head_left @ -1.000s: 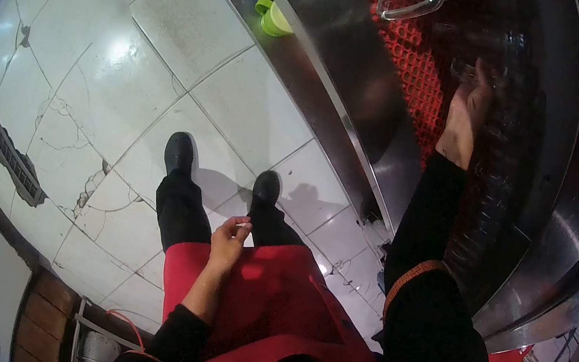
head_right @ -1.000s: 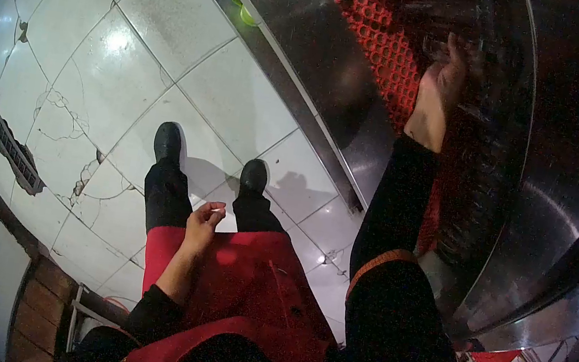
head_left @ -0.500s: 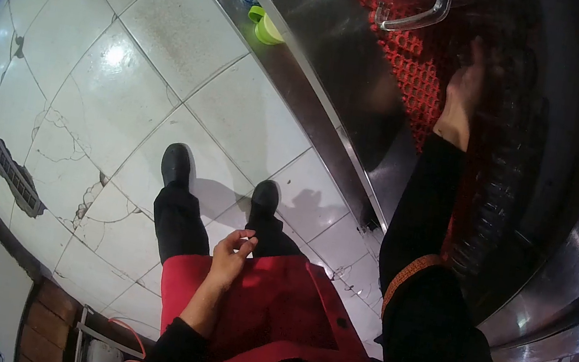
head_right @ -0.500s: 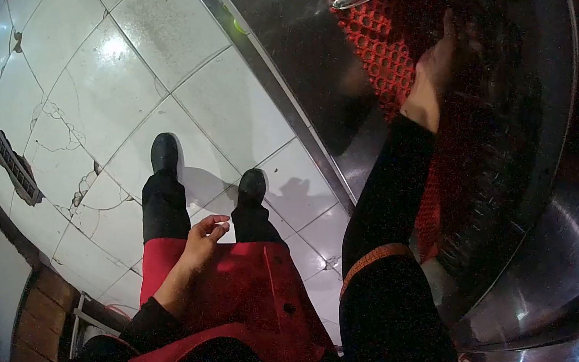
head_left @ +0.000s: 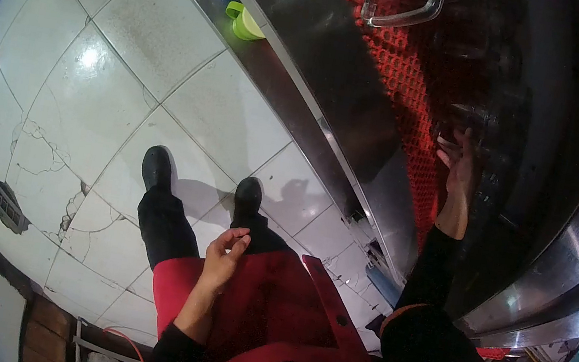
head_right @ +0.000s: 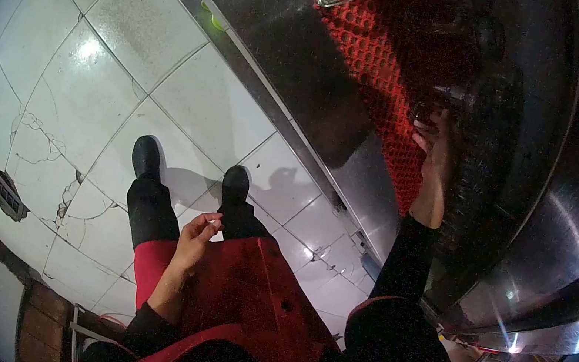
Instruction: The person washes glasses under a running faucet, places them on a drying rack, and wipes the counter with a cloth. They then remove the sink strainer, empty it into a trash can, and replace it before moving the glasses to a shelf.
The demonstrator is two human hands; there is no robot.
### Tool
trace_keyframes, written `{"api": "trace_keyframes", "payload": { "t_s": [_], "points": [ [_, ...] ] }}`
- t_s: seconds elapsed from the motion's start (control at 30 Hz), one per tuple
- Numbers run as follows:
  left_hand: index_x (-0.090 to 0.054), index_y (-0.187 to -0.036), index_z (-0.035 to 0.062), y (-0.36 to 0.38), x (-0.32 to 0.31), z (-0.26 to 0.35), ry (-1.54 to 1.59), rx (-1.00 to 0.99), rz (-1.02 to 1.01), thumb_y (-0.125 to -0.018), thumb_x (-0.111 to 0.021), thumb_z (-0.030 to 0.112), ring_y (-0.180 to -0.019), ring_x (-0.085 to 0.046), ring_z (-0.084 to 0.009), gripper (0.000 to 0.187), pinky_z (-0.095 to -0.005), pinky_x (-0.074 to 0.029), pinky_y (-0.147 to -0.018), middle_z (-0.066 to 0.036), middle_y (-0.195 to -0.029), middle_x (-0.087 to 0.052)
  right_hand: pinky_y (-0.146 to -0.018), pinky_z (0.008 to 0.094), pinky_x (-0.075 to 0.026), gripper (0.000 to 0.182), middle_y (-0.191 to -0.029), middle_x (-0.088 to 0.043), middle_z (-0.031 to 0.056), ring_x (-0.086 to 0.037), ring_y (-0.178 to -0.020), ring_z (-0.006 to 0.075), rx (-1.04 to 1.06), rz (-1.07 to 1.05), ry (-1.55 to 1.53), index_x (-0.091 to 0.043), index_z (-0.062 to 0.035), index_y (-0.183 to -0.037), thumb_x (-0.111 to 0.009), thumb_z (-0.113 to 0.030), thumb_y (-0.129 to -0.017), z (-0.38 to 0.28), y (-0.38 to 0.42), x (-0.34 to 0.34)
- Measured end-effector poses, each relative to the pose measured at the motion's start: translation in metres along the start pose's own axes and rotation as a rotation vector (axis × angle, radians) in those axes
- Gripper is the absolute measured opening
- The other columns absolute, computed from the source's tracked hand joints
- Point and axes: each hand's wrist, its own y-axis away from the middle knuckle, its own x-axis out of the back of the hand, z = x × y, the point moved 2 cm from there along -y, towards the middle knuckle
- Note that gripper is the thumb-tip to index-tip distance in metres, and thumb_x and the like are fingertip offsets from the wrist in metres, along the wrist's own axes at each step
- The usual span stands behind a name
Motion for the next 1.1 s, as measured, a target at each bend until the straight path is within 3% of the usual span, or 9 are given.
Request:
{"api": "trace_keyframes", "payload": {
  "t_s": [0.1, 0.17, 0.23, 0.37, 0.43, 0.53, 0.77, 0.87, 1.1],
  "points": [
    [-0.056, -0.1, 0.0016, -0.001, 0.001, -0.001, 0.017, -0.015, -0.019, -0.081, -0.057, 0.015, -0.077, -0.049, -0.008, 0.023, -0.0212, -0.039, -0.073, 0.0, -0.081, -0.056, -0.075, 0.0346, -0.044, 0.056, -0.1, -0.057, 0.0112, -0.055, -0.09, 0.0197, -0.125, 0.193, 0.355, -0.049, -0.0026, -0.112, -0.047, -0.049, -0.081, -0.019, 0.012, 0.011],
    [-0.057, -0.1, 0.0017, -0.004, 0.004, -0.004, 0.012, -0.014, -0.017, -0.081, -0.057, 0.015, -0.078, -0.049, -0.0079, 0.023, -0.0212, -0.039, -0.073, 0.0, -0.081, -0.056, -0.075, 0.0323, -0.043, 0.055, -0.1, -0.056, 0.0116, -0.055, -0.089, 0.0207, 0.161, 0.383, 0.711, -0.049, -0.0024, -0.111, -0.048, -0.048, -0.081, -0.035, -0.007, 0.05],
    [-0.057, -0.1, 0.0019, -0.003, 0.005, -0.003, 0.001, -0.009, -0.018, -0.081, -0.057, 0.015, -0.078, -0.049, -0.0079, 0.023, -0.0212, -0.039, -0.073, 0.0, -0.081, -0.055, -0.076, 0.032, -0.041, 0.054, -0.098, -0.057, 0.0115, -0.054, -0.088, 0.0213, 0.535, 0.521, 0.538, -0.05, -0.0015, -0.108, -0.049, -0.048, -0.081, -0.071, -0.004, 0.045],
    [-0.055, -0.102, 0.0019, -0.005, 0.002, -0.007, 0.02, 0.031, -0.041, -0.082, -0.056, 0.02, -0.079, -0.047, -0.0091, 0.027, -0.0224, -0.039, -0.073, -0.002, -0.084, -0.056, -0.074, 0.0363, -0.046, 0.068, -0.121, -0.042, 0.016, -0.053, -0.096, 0.0298, 0.815, 0.445, 1.014, -0.035, -0.0086, -0.126, -0.05, -0.054, -0.077, -0.135, -0.081, 0.017],
    [-0.054, -0.105, 0.0022, -0.004, 0.004, -0.005, 0.003, 0.031, -0.058, -0.083, -0.055, 0.025, -0.081, -0.046, -0.0106, 0.031, -0.0235, -0.039, -0.073, -0.004, -0.087, -0.057, -0.076, 0.0356, -0.043, 0.077, -0.127, -0.036, 0.0114, -0.049, -0.1, 0.0246, 0.263, 0.167, 0.563, -0.03, -0.0114, -0.131, -0.055, -0.054, -0.072, -0.148, -0.099, -0.004],
    [-0.056, -0.1, 0.0008, -0.001, 0.003, 0.004, -0.002, 0.065, -0.032, -0.081, -0.057, 0.016, -0.081, -0.049, -0.0081, 0.024, -0.021, -0.038, -0.074, -0.001, -0.085, -0.056, -0.075, 0.0393, -0.043, 0.075, -0.128, -0.034, 0.0085, -0.044, -0.106, 0.0238, 0.115, -0.066, 0.241, -0.031, -0.0155, -0.129, -0.056, -0.055, -0.07, -0.139, -0.113, -0.003],
    [-0.054, -0.103, 0.0016, -0.003, 0.005, -0.004, 0.03, 0.081, -0.071, -0.084, -0.054, 0.021, -0.08, -0.049, -0.0092, 0.027, -0.0217, -0.039, -0.073, -0.002, -0.087, -0.056, -0.072, 0.0409, -0.042, 0.065, -0.12, -0.041, 0.0058, -0.038, -0.111, 0.0209, 0.228, -0.025, 0.658, -0.039, -0.0164, -0.12, -0.061, -0.046, -0.067, -0.144, -0.11, 0.002],
    [-0.055, -0.104, 0.003, -0.004, 0.006, -0.008, 0.021, 0.054, -0.08, -0.085, -0.053, 0.027, -0.078, -0.048, -0.0105, 0.031, -0.0232, -0.04, -0.071, -0.004, -0.084, -0.057, -0.077, 0.0479, -0.044, 0.081, -0.118, -0.044, 0.0154, -0.044, -0.108, 0.031, 0.425, -0.213, 0.49, -0.028, -0.01, -0.127, -0.067, -0.044, -0.065, -0.137, -0.12, -0.002],
    [-0.054, -0.103, 0.0006, -0.003, 0.006, -0.004, -0.003, 0.085, -0.089, -0.084, -0.055, 0.018, -0.081, -0.05, -0.0081, 0.026, -0.0211, -0.039, -0.075, -0.001, -0.087, -0.056, -0.076, 0.0365, -0.042, 0.067, -0.107, -0.052, 0.0118, -0.049, -0.1, 0.0234, 0.484, 0.331, 0.571, -0.047, -0.0093, -0.109, -0.075, -0.037, -0.055, -0.158, -0.052, 0.002]
  ]
}}
